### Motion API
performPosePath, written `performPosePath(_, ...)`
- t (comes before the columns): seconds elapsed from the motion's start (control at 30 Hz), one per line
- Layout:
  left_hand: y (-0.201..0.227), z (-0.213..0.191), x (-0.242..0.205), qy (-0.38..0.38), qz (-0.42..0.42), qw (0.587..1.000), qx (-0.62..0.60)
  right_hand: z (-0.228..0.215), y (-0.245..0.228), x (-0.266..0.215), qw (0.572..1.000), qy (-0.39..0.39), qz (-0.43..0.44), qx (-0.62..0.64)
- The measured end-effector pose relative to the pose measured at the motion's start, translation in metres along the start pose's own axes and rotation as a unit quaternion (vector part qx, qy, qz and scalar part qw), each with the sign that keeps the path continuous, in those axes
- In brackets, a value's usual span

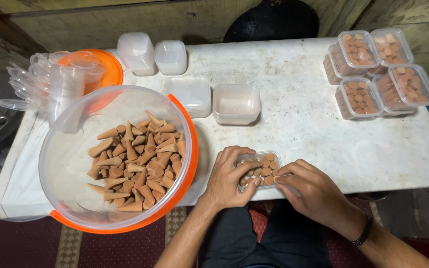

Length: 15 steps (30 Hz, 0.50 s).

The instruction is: The person picks up incense cones from a large bucket and places them into small plastic containers one by one.

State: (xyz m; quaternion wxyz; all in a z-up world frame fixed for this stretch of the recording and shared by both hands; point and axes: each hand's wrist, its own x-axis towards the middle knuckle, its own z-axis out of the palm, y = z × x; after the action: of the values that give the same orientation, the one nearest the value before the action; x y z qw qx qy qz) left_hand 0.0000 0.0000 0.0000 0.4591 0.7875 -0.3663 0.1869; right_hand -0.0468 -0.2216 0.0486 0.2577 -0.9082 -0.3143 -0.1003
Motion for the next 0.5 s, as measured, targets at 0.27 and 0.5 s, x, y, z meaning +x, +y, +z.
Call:
performPosePath(0.27, 0.0021, -0.0016, 0.0021, -0.003, 0.033, 0.999, 0.005, 0.0004, 0.0021, 0.0013, 1.000, 0.007, -0.005, -0.016)
performPosePath(0.5, -0.0002, 0.0003, -0.0003, -0.015, 0.057, 0.998, 0.015, -0.0009, 0.0009, 0.0028, 1.000, -0.012, -0.003, -0.019)
